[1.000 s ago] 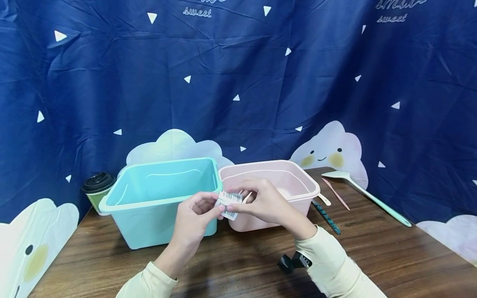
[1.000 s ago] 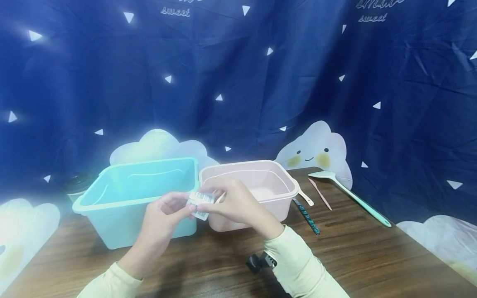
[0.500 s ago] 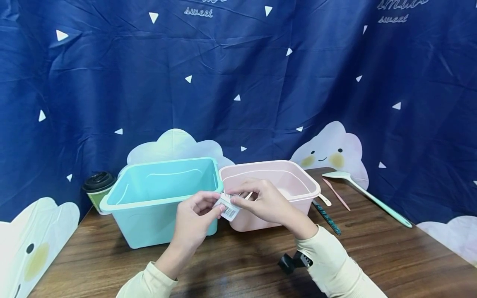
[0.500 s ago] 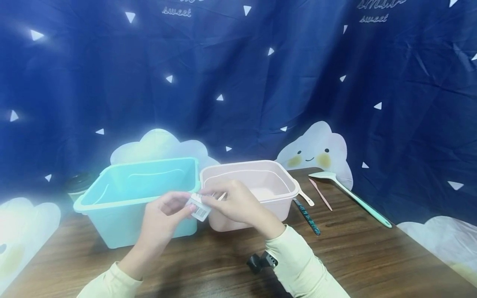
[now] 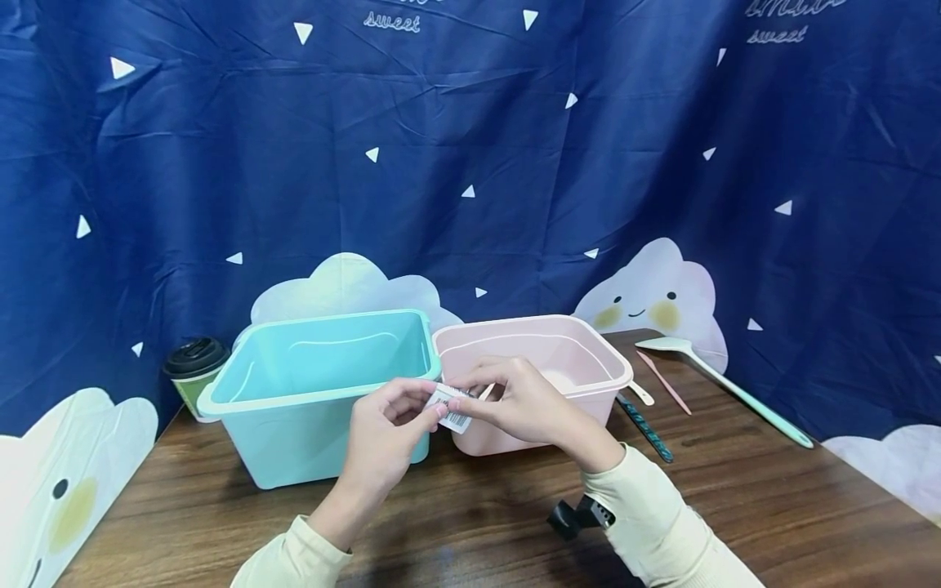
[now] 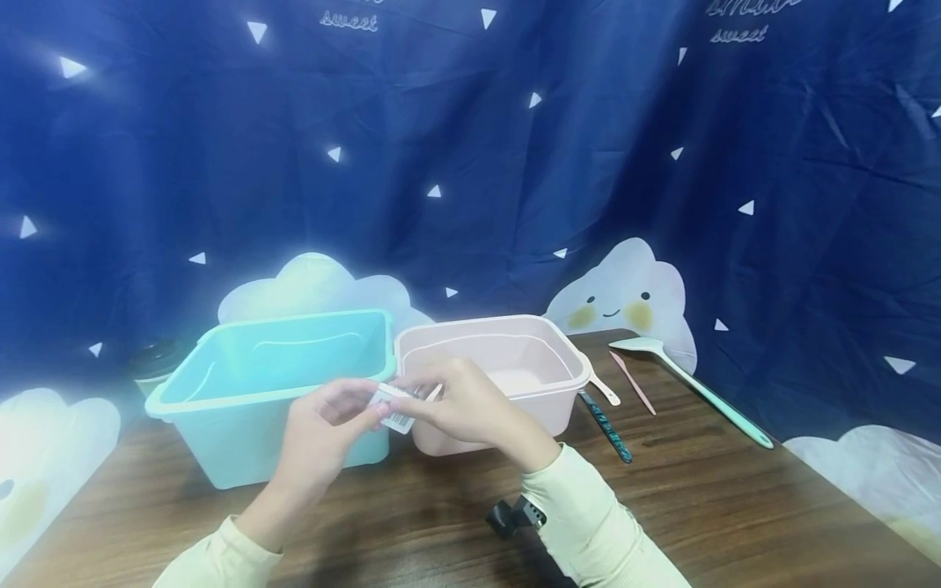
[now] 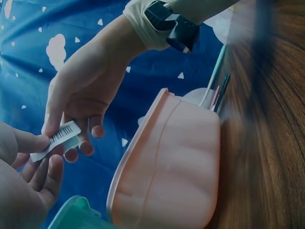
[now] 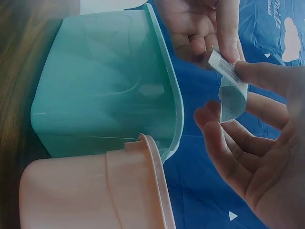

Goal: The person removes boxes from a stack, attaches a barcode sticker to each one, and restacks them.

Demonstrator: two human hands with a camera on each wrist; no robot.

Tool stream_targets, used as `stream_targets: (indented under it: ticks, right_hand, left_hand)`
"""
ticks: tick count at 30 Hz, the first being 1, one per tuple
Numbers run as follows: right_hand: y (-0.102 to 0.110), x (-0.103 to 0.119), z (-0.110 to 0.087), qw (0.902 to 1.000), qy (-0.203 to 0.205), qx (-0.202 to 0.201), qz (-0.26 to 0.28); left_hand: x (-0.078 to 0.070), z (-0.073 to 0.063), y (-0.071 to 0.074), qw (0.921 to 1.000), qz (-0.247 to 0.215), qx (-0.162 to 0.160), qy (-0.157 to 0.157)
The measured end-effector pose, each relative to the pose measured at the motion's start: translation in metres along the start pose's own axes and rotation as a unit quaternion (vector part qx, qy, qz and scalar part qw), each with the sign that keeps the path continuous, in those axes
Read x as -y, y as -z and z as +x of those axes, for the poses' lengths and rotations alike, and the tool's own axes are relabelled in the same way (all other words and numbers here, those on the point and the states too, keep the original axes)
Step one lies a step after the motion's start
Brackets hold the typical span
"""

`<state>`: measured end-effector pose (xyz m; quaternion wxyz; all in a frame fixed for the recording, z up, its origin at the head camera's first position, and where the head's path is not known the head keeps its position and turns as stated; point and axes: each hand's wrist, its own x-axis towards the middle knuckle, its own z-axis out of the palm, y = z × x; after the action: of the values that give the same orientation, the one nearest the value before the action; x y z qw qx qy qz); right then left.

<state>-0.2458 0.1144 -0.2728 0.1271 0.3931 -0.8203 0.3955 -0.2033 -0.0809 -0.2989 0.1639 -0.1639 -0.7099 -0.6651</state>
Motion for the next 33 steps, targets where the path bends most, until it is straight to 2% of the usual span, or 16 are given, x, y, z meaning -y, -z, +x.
stream_targets:
  ticks: [10,15,22,33]
  right_hand:
    - [0.004,0.002,-0.001,1.0,-0.004,-0.005,-0.006]
    - [0.007,0.002,0.0,0.9998,-0.018,-0.012,-0.003]
    - [0.015,0.002,-0.001,0.9986,-0.04,-0.033,-0.002]
    - [0.026,-0.005,0.001,0.9952,-0.061,-0.077,-0.002]
  left_hand:
    - [0.001,0.001,0.0,1.0,0.003,-0.004,0.003]
    - [0.002,0.001,0.001,1.0,0.001,-0.004,-0.005]
    - [0.004,0.001,0.002,0.9997,0.02,-0.007,-0.013]
    - [0.006,0.001,0.005,0.9993,0.02,0.027,0.015]
